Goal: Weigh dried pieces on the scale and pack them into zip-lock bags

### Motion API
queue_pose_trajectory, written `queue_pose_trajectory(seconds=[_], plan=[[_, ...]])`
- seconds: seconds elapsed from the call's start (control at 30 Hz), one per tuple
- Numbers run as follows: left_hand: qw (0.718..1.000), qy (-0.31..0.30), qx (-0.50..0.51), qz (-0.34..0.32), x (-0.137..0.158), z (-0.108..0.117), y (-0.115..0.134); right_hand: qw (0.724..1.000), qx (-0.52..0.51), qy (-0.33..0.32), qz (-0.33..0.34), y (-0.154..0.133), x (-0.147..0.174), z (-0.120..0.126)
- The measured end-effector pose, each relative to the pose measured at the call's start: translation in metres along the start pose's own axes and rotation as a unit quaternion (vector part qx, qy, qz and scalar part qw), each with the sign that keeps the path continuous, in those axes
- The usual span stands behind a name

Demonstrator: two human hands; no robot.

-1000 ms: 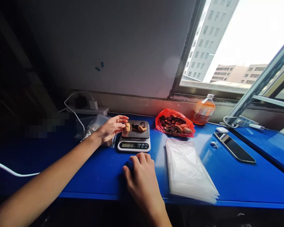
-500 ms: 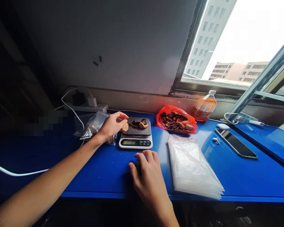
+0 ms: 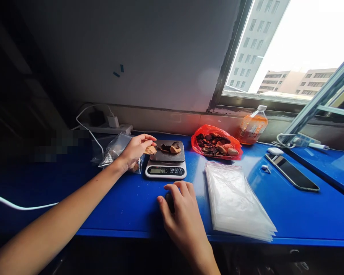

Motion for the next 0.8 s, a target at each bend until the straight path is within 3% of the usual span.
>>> queue_pose_trajectory(seconds=[0.1, 0.2, 0.57, 0.7, 0.8], plan=[[0.994, -0.037, 0.08, 0.064, 0.002, -0.001, 0.003, 1.0, -0.003, -0.02, 0.015, 0.001, -0.003, -0.002], [0.989, -0.045, 0.113, 0.082, 0.006, 0.0, 0.008, 0.999, -0.004, -0.026, 0.036, 0.0, -0.005, 0.0], [0.993, -0.033, 0.108, 0.018, 0.016, -0.004, 0.009, 0.993, 0.012, -0.062, 0.097, -0.003, 0.014, 0.004], [0.995, 0.006, 0.095, -0.003, 0.014, -0.004, 0.007, 0.993, 0.001, -0.028, 0.115, -0.001, -0.003, 0.05], [0.995, 0.013, 0.095, -0.004, 0.015, -0.005, 0.007, 0.991, 0.063, 0.013, 0.118, 0.026, -0.055, 0.093]])
Point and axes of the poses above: each hand's wrist, its own x-axis away from the middle knuckle, its own z-axis out of the back of the hand, y = z × x, the point moved 2 cm from there along -x, towards the middle knuckle, and after that the axes turned 15 degrees about y, right-handed, at the moved point
